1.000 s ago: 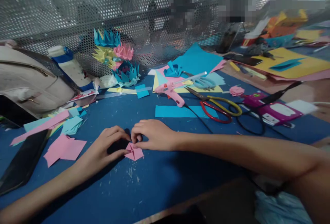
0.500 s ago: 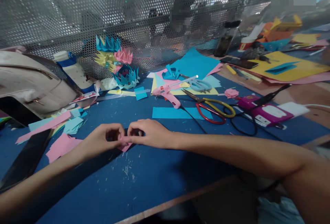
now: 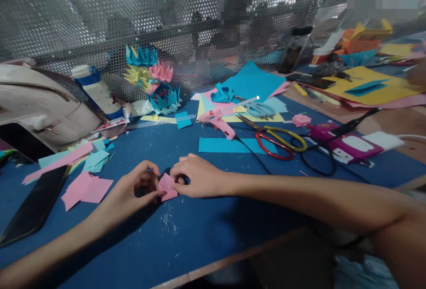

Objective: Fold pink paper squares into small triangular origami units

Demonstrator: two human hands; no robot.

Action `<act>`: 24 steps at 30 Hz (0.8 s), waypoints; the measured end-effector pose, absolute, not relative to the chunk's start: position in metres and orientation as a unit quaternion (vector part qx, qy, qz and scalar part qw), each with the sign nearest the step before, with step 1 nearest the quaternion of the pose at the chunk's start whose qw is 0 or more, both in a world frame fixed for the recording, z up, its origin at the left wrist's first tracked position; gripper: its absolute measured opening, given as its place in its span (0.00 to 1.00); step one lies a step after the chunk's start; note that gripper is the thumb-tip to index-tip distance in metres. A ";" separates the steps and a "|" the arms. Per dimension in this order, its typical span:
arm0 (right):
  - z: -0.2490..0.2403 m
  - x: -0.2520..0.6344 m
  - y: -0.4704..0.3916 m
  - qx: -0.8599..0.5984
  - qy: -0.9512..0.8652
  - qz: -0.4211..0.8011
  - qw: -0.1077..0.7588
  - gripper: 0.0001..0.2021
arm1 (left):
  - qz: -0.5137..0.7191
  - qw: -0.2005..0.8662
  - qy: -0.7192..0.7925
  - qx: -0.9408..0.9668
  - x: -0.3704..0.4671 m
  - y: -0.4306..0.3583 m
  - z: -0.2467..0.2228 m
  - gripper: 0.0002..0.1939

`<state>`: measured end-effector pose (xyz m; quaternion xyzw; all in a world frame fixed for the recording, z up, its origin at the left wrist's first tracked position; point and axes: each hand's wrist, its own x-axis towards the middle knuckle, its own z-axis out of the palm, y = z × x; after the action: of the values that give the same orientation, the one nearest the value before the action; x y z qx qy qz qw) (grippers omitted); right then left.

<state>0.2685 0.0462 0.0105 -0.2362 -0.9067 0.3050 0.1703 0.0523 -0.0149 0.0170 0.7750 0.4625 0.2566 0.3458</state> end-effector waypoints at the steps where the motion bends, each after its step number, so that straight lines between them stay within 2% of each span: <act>1: 0.011 0.268 0.046 -0.232 -0.915 0.289 0.159 0.11 | 0.259 0.305 0.459 0.793 0.050 -0.017 0.015 0.09; 5: 0.012 0.268 0.045 -0.229 -0.932 0.242 0.140 0.09 | 0.265 0.124 0.400 0.869 0.044 -0.024 0.007 0.06; 9: 0.013 0.268 0.046 -0.233 -0.934 0.233 0.142 0.03 | 0.251 0.007 0.309 0.917 0.043 -0.033 0.000 0.13; 16: 0.007 0.266 0.049 -0.248 -0.924 0.241 0.162 0.02 | 0.198 -0.083 0.270 0.939 0.040 -0.040 -0.006 0.19; 20: 0.002 0.266 0.053 -0.236 -0.923 0.231 0.198 0.03 | 0.190 -0.101 0.288 0.933 0.038 -0.042 -0.006 0.20; 24: 0.001 0.265 0.055 -0.220 -0.923 0.247 0.195 0.06 | 0.188 -0.110 0.290 0.932 0.040 -0.043 -0.006 0.21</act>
<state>0.2649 0.0550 0.0014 -0.2198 -0.9234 0.2469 0.1948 0.0395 -0.0427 -0.0064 0.9318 0.2904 0.1877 -0.1098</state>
